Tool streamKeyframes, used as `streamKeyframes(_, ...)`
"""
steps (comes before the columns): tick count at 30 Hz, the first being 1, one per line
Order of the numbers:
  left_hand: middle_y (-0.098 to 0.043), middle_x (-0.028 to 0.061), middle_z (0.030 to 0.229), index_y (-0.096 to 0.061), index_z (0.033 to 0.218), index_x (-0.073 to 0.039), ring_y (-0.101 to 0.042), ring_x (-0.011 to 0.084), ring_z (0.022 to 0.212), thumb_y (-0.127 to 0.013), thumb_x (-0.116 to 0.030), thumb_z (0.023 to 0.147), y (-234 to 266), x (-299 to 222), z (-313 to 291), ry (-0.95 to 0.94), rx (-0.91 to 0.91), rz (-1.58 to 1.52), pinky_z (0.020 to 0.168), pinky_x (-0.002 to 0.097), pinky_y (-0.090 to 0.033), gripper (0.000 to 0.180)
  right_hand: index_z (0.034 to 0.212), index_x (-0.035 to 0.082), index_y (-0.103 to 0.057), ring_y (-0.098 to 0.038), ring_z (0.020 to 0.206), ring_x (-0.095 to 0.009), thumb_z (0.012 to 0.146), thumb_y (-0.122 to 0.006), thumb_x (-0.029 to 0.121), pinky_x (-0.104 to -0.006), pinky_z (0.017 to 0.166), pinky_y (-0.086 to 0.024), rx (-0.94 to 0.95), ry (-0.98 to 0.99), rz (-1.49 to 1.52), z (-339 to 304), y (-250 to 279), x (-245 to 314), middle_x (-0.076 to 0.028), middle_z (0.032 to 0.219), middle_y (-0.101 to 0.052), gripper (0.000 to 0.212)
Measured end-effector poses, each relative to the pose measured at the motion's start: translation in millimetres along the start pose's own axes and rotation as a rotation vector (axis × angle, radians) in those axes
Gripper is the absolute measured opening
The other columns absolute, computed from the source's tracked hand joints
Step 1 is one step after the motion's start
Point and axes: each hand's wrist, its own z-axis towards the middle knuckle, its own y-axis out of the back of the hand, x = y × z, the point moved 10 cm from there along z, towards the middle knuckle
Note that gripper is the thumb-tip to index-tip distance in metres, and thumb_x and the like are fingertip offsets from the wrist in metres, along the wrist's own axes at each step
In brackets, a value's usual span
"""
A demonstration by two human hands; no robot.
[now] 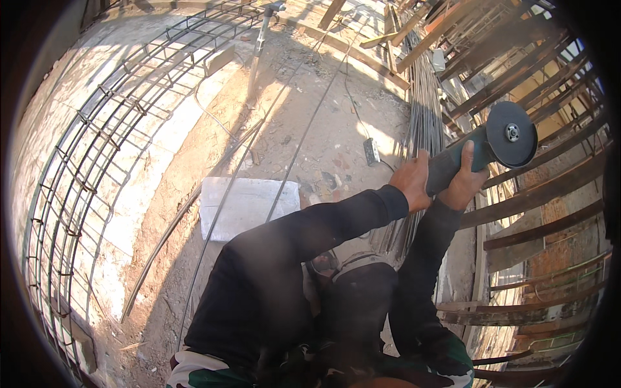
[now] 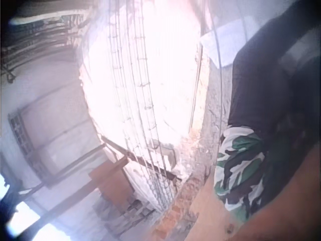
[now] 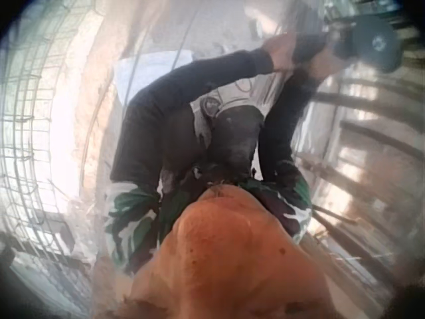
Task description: The person measures metal rods with a tape measure and cuts them using a hand-held angle grinder on a construction site.
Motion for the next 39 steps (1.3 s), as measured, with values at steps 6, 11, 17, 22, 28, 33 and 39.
streamKeyframes(6,-0.058,0.0159,0.097,-0.035,0.125,0.005,-0.061,0.0269,0.092,-0.079,-0.007,0.060,-41.3,2.1,-0.2,-0.037,0.361,-0.568,0.078,0.0358,-0.051,0.080,0.140,0.004,-0.038,-0.062,0.093,-0.033,0.091,-0.027,0.074,-0.0461,0.075,-0.055,0.619,-0.442,0.907,1.3,-22.7,-34.6,-0.023,0.113,-0.056,0.086)
streamKeyframes(11,-0.057,0.0080,0.100,-0.034,0.132,0.004,-0.059,0.0171,0.091,-0.080,-0.007,0.062,-75.3,75.7,-12.8,0.182,0.558,-0.758,0.079,0.0291,-0.051,0.084,0.132,0.003,-0.046,-0.064,0.089,-0.033,0.090,-0.031,0.074,-0.0437,0.071,-0.056,0.791,-0.543,1.090,-32.3,-43.7,-96.1,-0.024,0.108,-0.060,0.084)
streamKeyframes(17,-0.059,0.0104,0.108,-0.042,0.128,0.005,-0.060,0.0192,0.096,-0.084,-0.013,0.064,-25.2,159.6,4.8,0.362,0.111,-0.357,0.086,0.0299,-0.049,0.079,0.117,0.001,-0.053,-0.066,0.078,-0.024,0.094,-0.036,0.066,-0.0352,0.065,-0.056,0.610,-0.668,0.936,-32.3,-97.0,-182.3,-0.016,0.093,-0.065,0.070)
streamKeyframes(22,-0.062,0.0144,0.101,-0.045,0.125,0.006,-0.062,0.0193,0.091,-0.082,-0.015,0.061,36.2,172.8,5.1,0.502,-0.096,-0.065,0.082,0.0312,-0.051,0.076,0.120,0.002,-0.052,-0.066,0.077,-0.025,0.095,-0.039,0.063,-0.0354,0.067,-0.056,0.670,-0.826,0.952,-50.2,-159.4,-206.5,-0.014,0.093,-0.065,0.067)
streamKeyframes(28,-0.063,0.0182,0.088,-0.040,0.123,0.011,-0.066,0.0224,0.066,-0.079,-0.016,0.060,68.3,202.6,-42.9,0.555,-0.258,-0.057,0.049,0.0315,-0.054,0.079,0.125,0.001,-0.049,-0.066,0.087,-0.030,0.094,-0.039,0.064,-0.0423,0.074,-0.056,0.884,-1.103,1.145,-127.3,-208.6,-260.9,-0.019,0.100,-0.064,0.071)
streamKeyframes(33,-0.063,0.0148,0.080,-0.045,0.120,0.007,-0.062,0.0222,0.056,-0.081,-0.020,0.060,53.4,220.8,-89.4,0.697,-0.359,-0.163,0.052,0.0351,-0.052,0.075,0.121,0.009,-0.054,-0.066,0.079,-0.026,0.085,-0.041,0.077,-0.0401,0.070,-0.056,0.900,-1.156,0.903,-169.6,-202.4,-303.8,-0.012,0.092,-0.065,0.078)
streamKeyframes(39,-0.064,0.0305,0.085,-0.045,0.115,0.013,-0.065,0.0428,0.080,-0.081,-0.031,0.056,11.4,253.8,-139.0,0.706,-0.545,0.124,0.072,0.0430,-0.052,0.082,0.123,0.008,-0.052,-0.066,0.084,-0.028,0.087,-0.028,0.078,-0.0380,0.070,-0.056,0.989,-1.123,0.472,-206.7,-155.5,-335.7,-0.014,0.097,-0.065,0.083)
